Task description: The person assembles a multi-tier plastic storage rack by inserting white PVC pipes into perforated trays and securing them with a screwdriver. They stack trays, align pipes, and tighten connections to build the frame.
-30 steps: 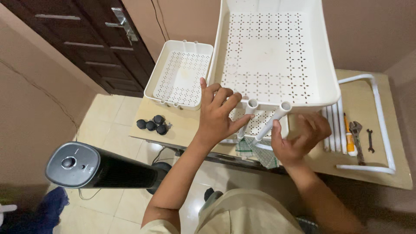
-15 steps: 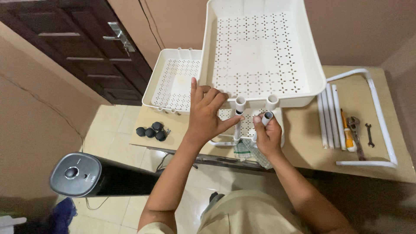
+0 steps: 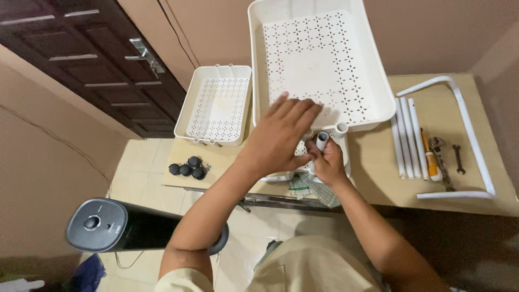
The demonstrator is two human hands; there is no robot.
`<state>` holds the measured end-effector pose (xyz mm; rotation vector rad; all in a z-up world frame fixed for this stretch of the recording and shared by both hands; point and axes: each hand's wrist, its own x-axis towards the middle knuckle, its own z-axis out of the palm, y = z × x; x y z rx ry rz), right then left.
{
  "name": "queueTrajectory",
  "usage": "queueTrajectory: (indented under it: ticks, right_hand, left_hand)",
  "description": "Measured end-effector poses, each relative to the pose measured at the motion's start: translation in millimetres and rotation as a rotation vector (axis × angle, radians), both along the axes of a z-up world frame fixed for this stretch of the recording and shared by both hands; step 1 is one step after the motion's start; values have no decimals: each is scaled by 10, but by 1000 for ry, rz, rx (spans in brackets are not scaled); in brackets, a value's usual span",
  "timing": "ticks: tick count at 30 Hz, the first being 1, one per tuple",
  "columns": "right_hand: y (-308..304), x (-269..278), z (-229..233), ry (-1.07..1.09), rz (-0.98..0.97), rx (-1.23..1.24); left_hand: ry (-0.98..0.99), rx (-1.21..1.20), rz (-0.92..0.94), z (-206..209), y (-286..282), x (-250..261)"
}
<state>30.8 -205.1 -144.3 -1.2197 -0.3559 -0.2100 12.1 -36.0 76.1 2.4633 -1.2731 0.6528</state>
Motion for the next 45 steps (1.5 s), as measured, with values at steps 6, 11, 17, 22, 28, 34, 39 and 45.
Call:
queueTrajectory:
  ticks: [6, 11, 17, 22, 28, 34, 39, 45]
  right_hand:
    - [-30, -21, 85, -144, -61, -192]
    - [-34, 23, 5, -26, -121, -255]
    - [-28, 29, -7, -133, -70, -225]
    - [-41, 91, -86, 4, 39, -290]
    - [29, 154, -110, -134, -70, -419]
    - [110, 134, -26, -104, -132, -414]
    - [145, 140, -93, -193, -172, -356]
    - [183, 154, -217, -325, -287, -394]
  left_hand:
    - [502, 326, -31, -70, -333, 394]
    - [531, 551, -7, -137, -402, 654]
    - [493, 408, 104, 295, -160, 550]
    - [296, 277, 59, 303, 38, 338]
    - [106, 172, 133, 78, 116, 122]
    - [89, 105, 126, 56, 31, -45]
    - [1, 19, 99, -30, 0, -39]
    - [-10, -98, 85, -206, -53, -60]
